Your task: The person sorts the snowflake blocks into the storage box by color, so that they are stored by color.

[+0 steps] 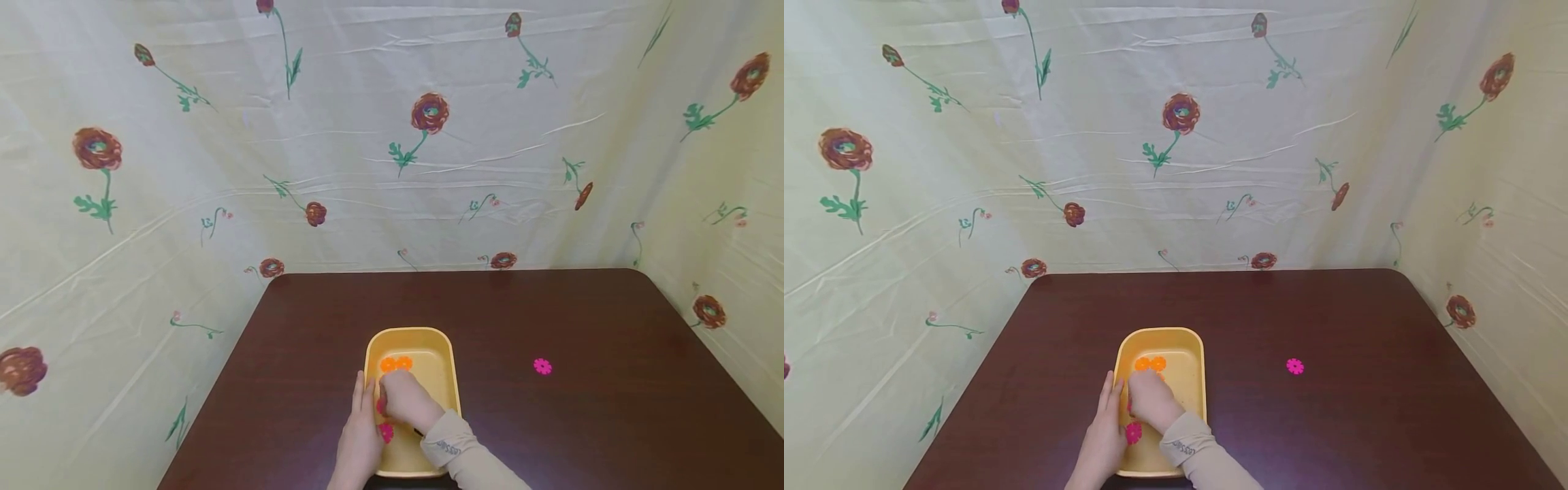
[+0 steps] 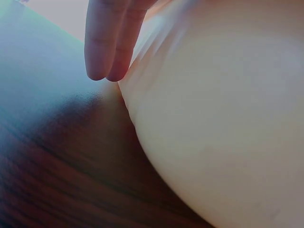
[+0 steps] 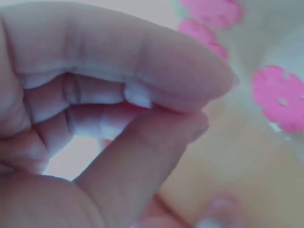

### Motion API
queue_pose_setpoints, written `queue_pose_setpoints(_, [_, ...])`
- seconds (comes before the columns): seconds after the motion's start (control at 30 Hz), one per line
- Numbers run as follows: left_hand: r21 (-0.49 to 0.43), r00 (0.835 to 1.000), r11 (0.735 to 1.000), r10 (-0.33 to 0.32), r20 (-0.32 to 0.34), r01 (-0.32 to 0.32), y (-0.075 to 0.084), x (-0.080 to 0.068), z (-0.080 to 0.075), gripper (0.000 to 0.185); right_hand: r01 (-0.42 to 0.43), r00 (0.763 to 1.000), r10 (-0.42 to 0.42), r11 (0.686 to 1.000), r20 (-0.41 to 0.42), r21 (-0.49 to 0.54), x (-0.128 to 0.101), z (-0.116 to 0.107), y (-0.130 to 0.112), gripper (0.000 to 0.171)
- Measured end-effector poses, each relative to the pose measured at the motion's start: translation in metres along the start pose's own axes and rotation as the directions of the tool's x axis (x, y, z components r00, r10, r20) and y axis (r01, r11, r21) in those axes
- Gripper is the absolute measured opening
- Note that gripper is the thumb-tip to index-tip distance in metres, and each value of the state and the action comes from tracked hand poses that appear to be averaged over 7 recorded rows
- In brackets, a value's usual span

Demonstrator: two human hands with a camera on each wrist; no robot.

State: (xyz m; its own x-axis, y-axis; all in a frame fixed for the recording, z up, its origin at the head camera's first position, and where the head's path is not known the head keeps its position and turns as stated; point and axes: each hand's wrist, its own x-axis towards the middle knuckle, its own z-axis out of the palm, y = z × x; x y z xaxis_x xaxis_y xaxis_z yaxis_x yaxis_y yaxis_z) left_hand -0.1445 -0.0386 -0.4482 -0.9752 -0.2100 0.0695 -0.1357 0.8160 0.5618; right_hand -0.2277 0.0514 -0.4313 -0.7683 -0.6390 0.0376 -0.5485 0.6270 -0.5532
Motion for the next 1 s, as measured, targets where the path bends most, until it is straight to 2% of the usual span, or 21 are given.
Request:
queue_pose_setpoints(0.23, [0.001, 1.000, 1.000, -0.015, 0.002, 0.015, 0.001, 0.000, -0.001, 0.064, 0.009, 1.000, -0.006, 0.995, -0.030, 0.099, 0.004, -0.026, 0.018, 0.016])
queue_pose_setpoints(0.47, [0.008, 1.000, 1.000, -0.028, 0.012, 0.028, 0.001, 0.001, -0.001, 0.064, 0.027, 0.999, -0.014, 0.959, -0.048, 0.281, 0.000, -0.048, 0.040, 0.004])
queue_pose_setpoints(0.6, [0.008, 0.999, 0.999, -0.047, 0.025, 0.046, 0.001, 0.002, 0.001, 0.064, 0.003, 0.992, 0.032, 0.960, -0.121, 0.279, -0.005, -0.058, 0.053, 0.007])
queue_pose_setpoints(0.77, [0.018, 0.998, 0.998, -0.062, 0.026, 0.061, 0.002, 0.003, 0.003, 0.063, -0.052, 0.967, 0.119, 0.959, -0.227, 0.278, -0.012, -0.065, 0.075, 0.013])
queue_pose_setpoints(0.87, [0.022, 0.998, 0.998, -0.056, 0.019, 0.056, 0.001, 0.003, 0.002, 0.063, -0.096, 0.952, 0.175, 0.950, -0.250, 0.298, -0.015, -0.064, 0.084, 0.017])
queue_pose_setpoints(1.0, [0.024, 0.998, 0.998, -0.059, 0.020, 0.058, 0.002, 0.003, 0.003, 0.063, -0.136, 0.944, 0.222, 0.936, -0.243, 0.324, -0.018, -0.062, 0.089, 0.020])
